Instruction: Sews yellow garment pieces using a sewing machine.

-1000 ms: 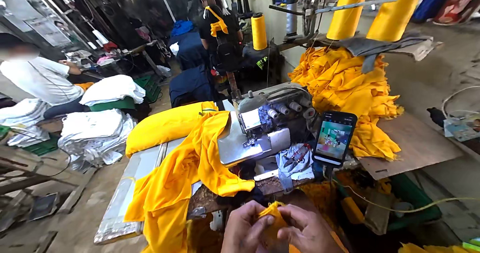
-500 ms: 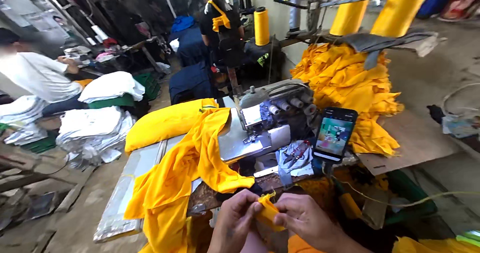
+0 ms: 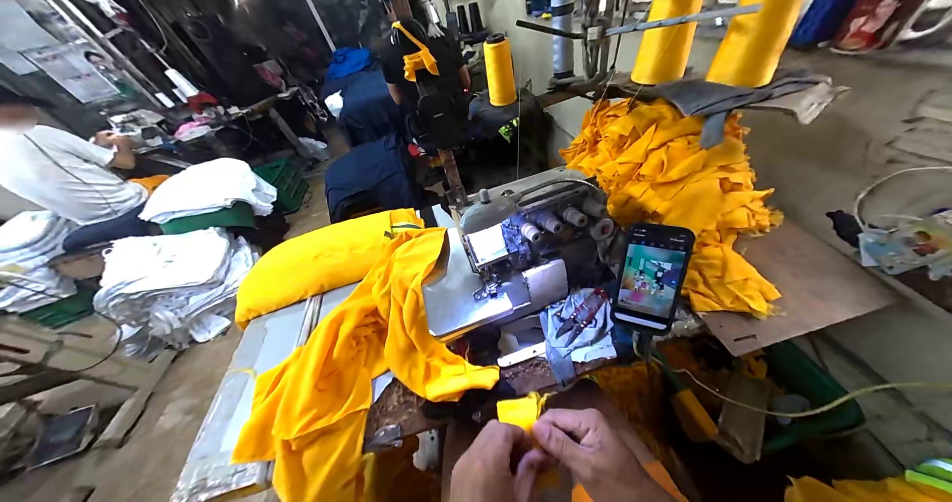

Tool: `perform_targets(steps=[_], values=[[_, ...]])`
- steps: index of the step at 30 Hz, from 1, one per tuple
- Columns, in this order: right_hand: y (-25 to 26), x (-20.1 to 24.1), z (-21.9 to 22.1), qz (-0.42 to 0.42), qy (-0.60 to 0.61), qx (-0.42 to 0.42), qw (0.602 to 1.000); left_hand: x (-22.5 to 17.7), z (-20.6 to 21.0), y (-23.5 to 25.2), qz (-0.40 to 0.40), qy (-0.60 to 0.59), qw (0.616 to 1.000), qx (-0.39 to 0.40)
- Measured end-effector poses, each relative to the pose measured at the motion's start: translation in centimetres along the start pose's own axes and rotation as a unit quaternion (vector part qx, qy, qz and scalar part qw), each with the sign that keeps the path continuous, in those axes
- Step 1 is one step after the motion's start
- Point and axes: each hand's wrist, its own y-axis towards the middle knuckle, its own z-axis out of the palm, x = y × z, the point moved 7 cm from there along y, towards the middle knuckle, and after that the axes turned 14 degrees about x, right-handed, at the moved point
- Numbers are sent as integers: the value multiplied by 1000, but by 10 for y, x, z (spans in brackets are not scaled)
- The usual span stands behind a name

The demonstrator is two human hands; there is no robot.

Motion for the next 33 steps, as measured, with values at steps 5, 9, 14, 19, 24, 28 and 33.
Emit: perform_targets(steps=[5,9,14,19,24,28,33], values=[[-7,-4,1,25,-32,-23,999,25,15,7,2,-128,990,59],[-5,-5,-12,55,-26,-71,996,55,19,19,-17,-421,905,60],[0,-10,-18,36,-14,-69,997,36,-11,13,27,-148,985,-88],[-5,-1,-10,17,-104,-80,991,25,13,9,46,-104,992,-59],[-9,-1,-11,-33,-152,-98,983,34,23,10,16,-230,973,3],[-12,-14,-21,-82,59,-60,993,51,16,1,-23,-671,737,73],[-16,-5,-21,-81,379,-11,922,63,-3,4,44,-565,797,209]])
